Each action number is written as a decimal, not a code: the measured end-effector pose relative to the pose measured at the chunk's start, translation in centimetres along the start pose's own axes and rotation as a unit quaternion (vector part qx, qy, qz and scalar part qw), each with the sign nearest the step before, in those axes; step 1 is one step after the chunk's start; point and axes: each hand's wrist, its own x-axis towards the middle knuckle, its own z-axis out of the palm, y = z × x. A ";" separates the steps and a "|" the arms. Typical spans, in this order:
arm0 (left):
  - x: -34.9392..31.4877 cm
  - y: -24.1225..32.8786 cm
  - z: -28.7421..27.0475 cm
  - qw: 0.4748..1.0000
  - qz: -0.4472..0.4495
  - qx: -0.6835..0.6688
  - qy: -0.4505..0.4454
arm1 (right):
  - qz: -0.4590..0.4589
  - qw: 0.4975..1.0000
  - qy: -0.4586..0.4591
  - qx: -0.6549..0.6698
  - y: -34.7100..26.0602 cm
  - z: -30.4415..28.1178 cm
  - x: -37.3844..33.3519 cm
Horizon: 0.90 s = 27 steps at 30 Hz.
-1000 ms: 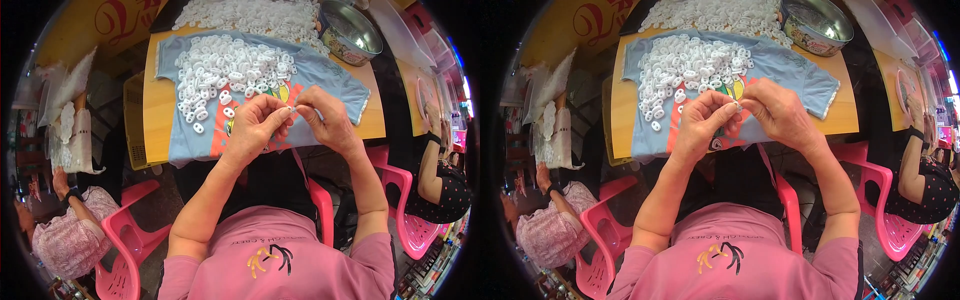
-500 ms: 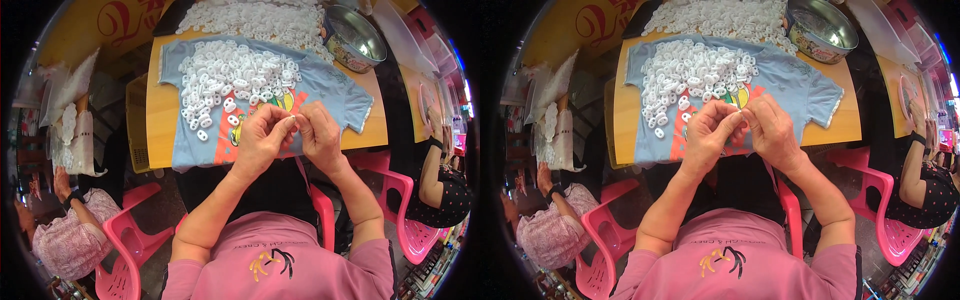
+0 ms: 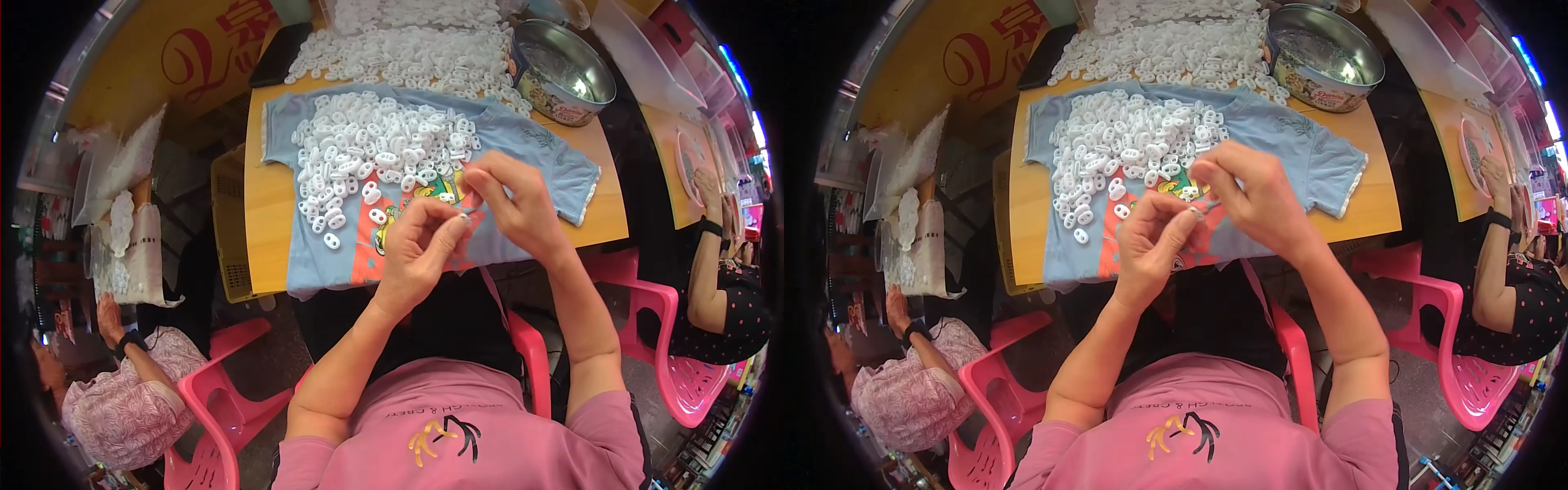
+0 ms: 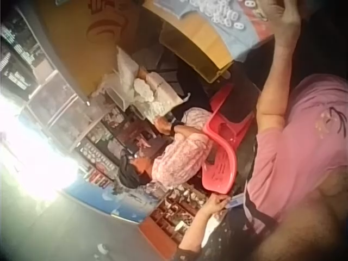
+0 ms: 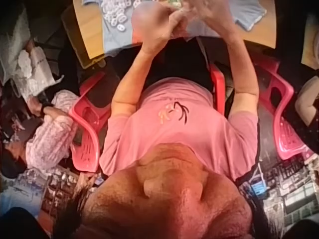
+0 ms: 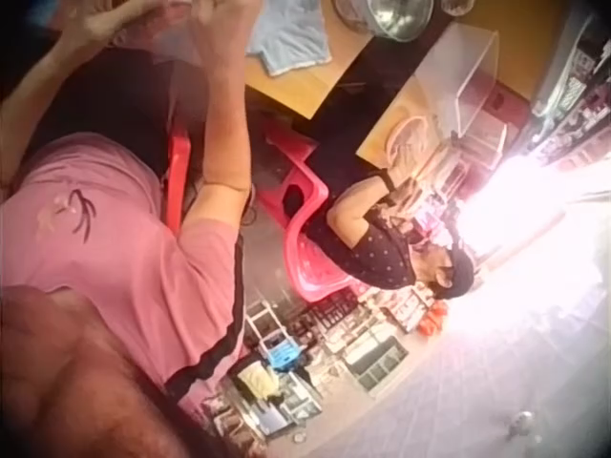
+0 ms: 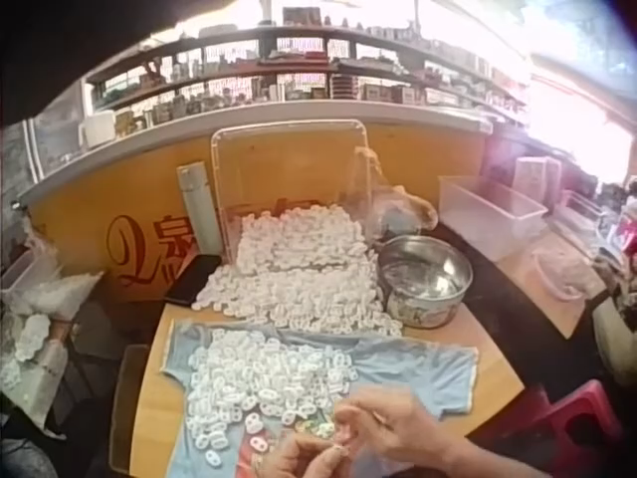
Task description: Manually threading white plastic cord locks or toggles onto a string attached to a t-shirt.
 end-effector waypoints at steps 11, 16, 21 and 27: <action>0.1 -0.5 0.0 0.982 0.025 0.163 -0.088 | -0.166 0.943 -0.043 -0.284 2.6 1.6 2.6; 0.3 0.0 0.1 0.982 0.018 0.163 -0.094 | -0.126 0.971 -0.045 -0.200 3.0 1.1 1.8; 0.7 -0.2 0.2 0.999 -0.015 0.036 -0.032 | 0.054 0.998 0.004 0.043 2.2 -0.4 0.5; 1.7 -1.0 -1.1 0.996 0.075 0.008 -0.039 | 0.203 0.938 -0.017 0.281 0.0 -1.3 -0.8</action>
